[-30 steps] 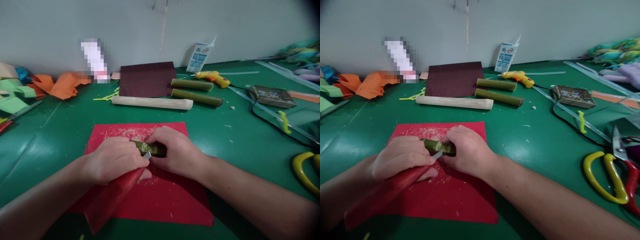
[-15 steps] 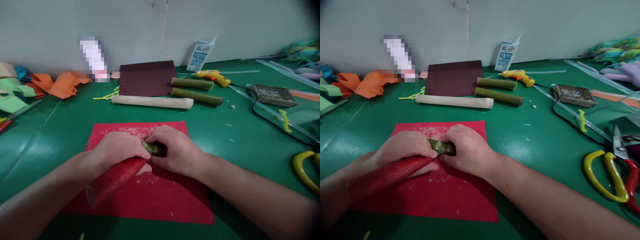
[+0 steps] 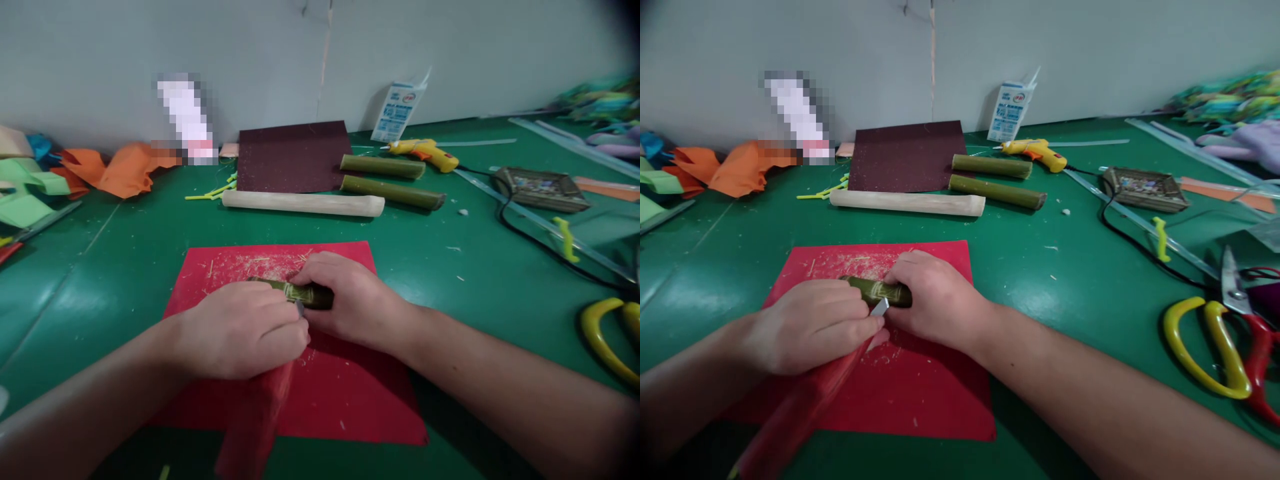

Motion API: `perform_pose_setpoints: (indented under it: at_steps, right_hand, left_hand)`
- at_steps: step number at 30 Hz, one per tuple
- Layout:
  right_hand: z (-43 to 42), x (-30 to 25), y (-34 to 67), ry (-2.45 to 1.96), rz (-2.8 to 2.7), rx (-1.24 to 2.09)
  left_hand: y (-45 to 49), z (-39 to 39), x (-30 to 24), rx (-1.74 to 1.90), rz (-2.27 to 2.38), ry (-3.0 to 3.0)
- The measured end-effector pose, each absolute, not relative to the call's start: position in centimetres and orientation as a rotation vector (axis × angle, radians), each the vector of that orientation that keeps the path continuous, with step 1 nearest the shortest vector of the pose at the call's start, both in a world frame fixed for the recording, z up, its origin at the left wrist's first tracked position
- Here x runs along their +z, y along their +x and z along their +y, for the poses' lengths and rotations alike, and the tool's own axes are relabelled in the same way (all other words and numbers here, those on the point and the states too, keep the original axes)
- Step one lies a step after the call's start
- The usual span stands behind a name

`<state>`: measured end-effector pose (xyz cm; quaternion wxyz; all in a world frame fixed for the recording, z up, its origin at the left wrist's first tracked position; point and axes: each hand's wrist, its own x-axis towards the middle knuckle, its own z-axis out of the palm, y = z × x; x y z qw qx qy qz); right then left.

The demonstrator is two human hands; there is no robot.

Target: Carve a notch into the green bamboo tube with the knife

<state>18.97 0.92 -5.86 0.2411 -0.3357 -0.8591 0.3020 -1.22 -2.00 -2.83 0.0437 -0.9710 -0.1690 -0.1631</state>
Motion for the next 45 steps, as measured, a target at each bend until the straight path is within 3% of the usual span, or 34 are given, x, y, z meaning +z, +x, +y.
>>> perform_pose_setpoints:
  at_steps: [17, 27, 35, 45]
  right_hand:
    - [1.0, -5.9, 19.0, -0.954, -2.344, 0.856]
    - [0.8, -5.2, 19.4, -1.067, -2.508, 0.438]
    - [0.8, -5.4, 19.8, -1.105, -2.503, 0.348]
    - [0.5, -5.2, 19.8, -1.211, -2.415, 0.619]
  left_hand:
    - [-0.7, -2.2, -2.9, -0.554, -0.482, -2.89]
    - [-0.9, -1.8, -3.9, -0.797, -0.813, -2.873]
    - [-1.5, -1.6, -3.7, -0.96, -0.895, -2.941]
    - [-1.6, -1.4, -3.6, -0.926, -0.707, -2.813]
